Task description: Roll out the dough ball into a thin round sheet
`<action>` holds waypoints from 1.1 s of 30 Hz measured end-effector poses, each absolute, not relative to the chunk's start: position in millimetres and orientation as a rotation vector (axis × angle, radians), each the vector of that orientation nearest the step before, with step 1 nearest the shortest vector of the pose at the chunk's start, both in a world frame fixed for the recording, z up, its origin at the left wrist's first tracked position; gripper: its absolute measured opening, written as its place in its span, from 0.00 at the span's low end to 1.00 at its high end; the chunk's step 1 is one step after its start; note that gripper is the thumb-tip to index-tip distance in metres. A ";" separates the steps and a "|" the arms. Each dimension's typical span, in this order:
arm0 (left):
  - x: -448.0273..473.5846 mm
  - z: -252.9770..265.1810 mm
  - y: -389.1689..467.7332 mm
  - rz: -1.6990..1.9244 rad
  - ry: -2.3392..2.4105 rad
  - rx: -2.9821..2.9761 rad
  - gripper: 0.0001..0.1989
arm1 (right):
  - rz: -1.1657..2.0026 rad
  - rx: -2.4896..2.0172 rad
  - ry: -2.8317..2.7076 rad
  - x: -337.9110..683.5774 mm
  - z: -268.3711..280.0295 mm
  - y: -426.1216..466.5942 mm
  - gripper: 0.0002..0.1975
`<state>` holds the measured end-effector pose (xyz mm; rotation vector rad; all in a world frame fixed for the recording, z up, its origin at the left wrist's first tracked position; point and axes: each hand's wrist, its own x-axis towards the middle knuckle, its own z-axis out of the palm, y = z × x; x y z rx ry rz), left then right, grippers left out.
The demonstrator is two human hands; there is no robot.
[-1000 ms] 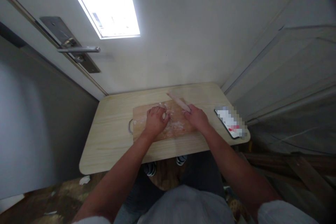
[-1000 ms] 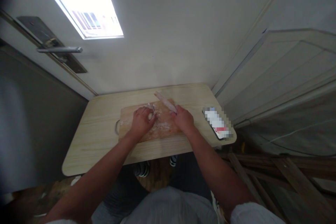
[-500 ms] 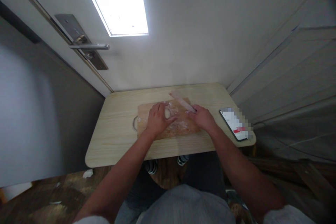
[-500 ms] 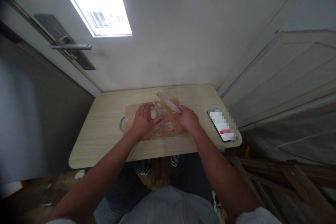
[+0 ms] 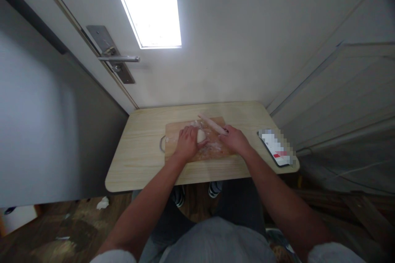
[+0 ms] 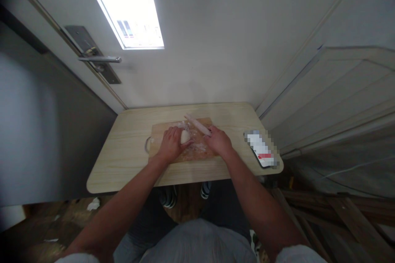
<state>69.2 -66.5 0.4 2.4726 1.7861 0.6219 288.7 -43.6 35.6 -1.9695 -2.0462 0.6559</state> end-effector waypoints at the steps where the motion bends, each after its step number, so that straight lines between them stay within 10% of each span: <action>1: 70.8 1.1 -69.2 0.620 1.799 2.460 0.30 | 0.678 -1.940 -2.049 290.7 35.4 -44.3 0.16; 10: 67.1 9.6 -102.9 0.796 1.782 2.304 0.41 | 0.780 -1.730 -2.036 299.0 40.2 -53.8 0.18; 18: 25.3 64.7 -93.3 1.434 1.928 2.078 0.18 | 0.749 -1.442 -2.230 278.6 55.8 -57.9 0.20; 33: 50.0 57.1 -59.4 0.300 2.128 2.367 0.22 | 0.340 -1.457 -2.378 250.5 49.0 -41.9 0.22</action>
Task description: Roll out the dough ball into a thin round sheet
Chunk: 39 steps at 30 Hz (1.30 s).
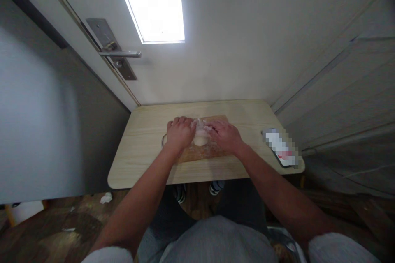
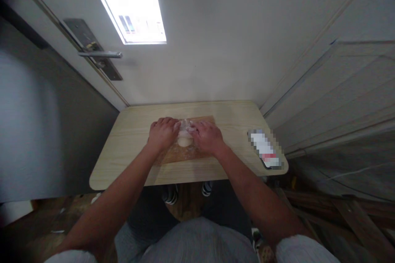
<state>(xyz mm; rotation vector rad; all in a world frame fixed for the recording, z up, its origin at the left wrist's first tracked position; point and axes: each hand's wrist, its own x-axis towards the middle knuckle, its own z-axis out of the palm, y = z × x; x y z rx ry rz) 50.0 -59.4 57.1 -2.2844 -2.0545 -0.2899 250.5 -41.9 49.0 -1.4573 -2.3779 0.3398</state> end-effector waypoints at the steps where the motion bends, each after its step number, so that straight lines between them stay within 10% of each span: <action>1: 50.1 57.5 -60.2 -0.268 -2.058 -2.291 0.23 | 0.313 -1.480 -2.371 250.5 46.5 -39.9 0.22; 39: 53.3 54.9 -101.0 -0.378 -2.062 -2.214 0.21 | 0.008 -1.642 -2.187 245.6 23.2 -62.5 0.18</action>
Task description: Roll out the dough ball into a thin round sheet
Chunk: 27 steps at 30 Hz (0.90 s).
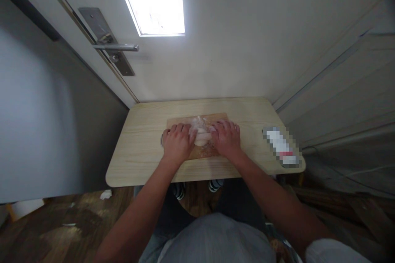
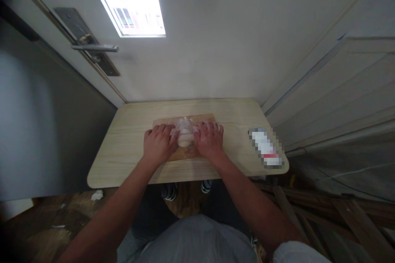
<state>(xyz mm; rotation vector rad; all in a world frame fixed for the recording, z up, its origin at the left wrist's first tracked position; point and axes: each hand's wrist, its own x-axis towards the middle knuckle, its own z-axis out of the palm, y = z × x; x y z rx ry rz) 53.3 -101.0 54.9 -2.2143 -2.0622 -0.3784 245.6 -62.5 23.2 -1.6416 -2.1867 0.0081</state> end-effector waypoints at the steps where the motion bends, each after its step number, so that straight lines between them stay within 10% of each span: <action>1: 50.9 56.0 -100.6 -0.367 -2.081 -2.198 0.21 | 0.015 -1.662 -2.190 245.4 24.1 -59.7 0.18; 27: 39.8 36.4 -89.8 -0.119 -2.274 -2.138 0.30 | -0.015 -1.612 -2.263 241.9 22.7 -44.9 0.19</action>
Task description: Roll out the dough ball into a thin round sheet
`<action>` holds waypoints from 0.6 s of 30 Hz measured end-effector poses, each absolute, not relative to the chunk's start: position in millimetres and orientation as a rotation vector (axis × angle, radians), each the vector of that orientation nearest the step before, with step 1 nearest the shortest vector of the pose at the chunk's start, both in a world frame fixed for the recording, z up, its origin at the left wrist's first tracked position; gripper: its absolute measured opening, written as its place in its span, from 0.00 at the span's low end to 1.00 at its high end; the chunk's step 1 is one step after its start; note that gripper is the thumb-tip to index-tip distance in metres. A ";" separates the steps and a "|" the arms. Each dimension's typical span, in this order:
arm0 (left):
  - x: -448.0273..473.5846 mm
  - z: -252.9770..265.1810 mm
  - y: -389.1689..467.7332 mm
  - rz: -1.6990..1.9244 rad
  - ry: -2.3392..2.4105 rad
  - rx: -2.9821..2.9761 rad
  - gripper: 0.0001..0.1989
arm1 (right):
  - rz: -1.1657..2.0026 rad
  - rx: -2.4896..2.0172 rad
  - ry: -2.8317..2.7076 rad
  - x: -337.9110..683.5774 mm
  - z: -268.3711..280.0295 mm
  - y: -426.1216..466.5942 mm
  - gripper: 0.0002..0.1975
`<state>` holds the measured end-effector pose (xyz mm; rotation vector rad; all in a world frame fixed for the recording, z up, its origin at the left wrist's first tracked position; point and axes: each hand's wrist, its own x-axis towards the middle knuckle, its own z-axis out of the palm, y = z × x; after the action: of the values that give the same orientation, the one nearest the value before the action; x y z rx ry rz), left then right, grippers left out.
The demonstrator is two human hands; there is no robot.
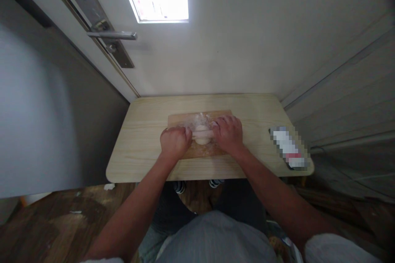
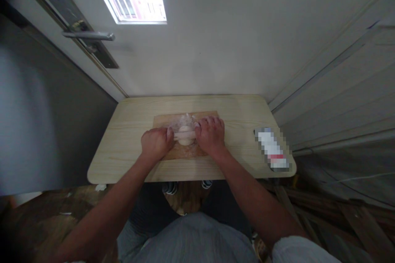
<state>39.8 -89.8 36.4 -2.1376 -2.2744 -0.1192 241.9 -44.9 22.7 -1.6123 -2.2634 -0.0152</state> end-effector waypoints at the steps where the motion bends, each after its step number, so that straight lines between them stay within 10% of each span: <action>1: 39.7 37.1 -89.8 -0.123 -2.284 -2.136 0.31 | -0.030 -1.628 -2.253 241.9 24.2 -45.7 0.19; 18: 34.7 47.2 -75.6 -0.165 -2.218 -2.126 0.32 | 0.074 -1.777 -2.387 235.5 37.9 -26.5 0.24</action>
<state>34.7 -75.6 47.2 -2.1260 -2.2176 -0.1652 235.5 -26.5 37.9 -1.7769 -2.3866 0.0740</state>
